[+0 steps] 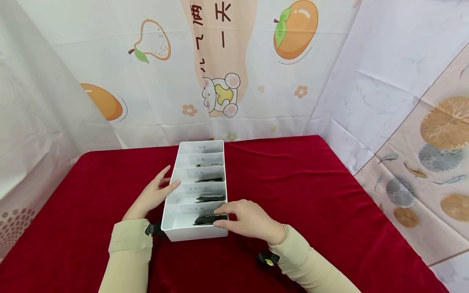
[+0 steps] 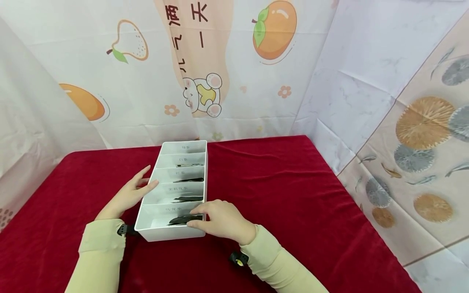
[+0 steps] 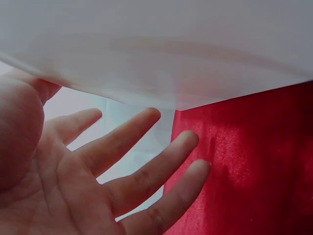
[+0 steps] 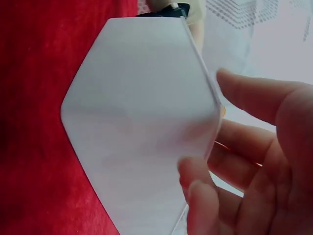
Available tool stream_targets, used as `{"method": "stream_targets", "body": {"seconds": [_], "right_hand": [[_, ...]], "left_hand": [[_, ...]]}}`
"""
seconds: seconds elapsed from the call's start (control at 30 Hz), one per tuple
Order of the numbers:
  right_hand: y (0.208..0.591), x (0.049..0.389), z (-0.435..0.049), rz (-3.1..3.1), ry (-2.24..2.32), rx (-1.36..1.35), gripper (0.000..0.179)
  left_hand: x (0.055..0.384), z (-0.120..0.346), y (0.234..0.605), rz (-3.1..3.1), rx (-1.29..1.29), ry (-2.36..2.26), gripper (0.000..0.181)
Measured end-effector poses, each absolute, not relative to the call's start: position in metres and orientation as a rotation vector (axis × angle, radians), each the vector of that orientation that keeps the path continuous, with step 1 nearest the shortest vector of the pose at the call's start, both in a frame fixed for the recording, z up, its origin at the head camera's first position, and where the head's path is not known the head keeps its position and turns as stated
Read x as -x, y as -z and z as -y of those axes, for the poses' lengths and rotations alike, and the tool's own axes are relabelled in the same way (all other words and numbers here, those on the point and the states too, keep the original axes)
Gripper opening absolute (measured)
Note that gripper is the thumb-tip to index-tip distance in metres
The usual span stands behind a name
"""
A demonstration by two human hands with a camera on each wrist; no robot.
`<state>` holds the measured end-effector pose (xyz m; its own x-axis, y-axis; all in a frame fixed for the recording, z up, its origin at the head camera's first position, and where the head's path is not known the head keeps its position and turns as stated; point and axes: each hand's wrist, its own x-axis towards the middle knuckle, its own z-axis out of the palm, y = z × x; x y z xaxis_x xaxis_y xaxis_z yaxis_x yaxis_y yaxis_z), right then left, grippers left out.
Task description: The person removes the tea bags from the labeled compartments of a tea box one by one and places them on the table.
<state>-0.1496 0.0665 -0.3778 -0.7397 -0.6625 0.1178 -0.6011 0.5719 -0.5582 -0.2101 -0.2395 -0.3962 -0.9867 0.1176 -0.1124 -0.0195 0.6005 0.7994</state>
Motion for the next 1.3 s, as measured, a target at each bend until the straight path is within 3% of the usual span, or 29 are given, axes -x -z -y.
{"method": "stream_targets", "body": {"seconds": [0.2,0.73,1.3], "right_hand": [[0.3787,0.1442,-0.0627,-2.794,0.660,1.186,0.026],[0.3726,0.1414,-0.0642,-2.735,0.661,1.330,0.016],[0.3710,0.1440,-0.0643,-2.521,0.911,1.171,0.016]], "left_hand": [[0.2117,0.2382,0.4014,-2.611,-0.140,-1.432,0.081],[0.2117,0.2362,0.4018,-2.616,-0.221,-1.438,0.068],[0.2122,0.2368,0.4022,-2.685,-0.228,-1.321,0.067]]}}
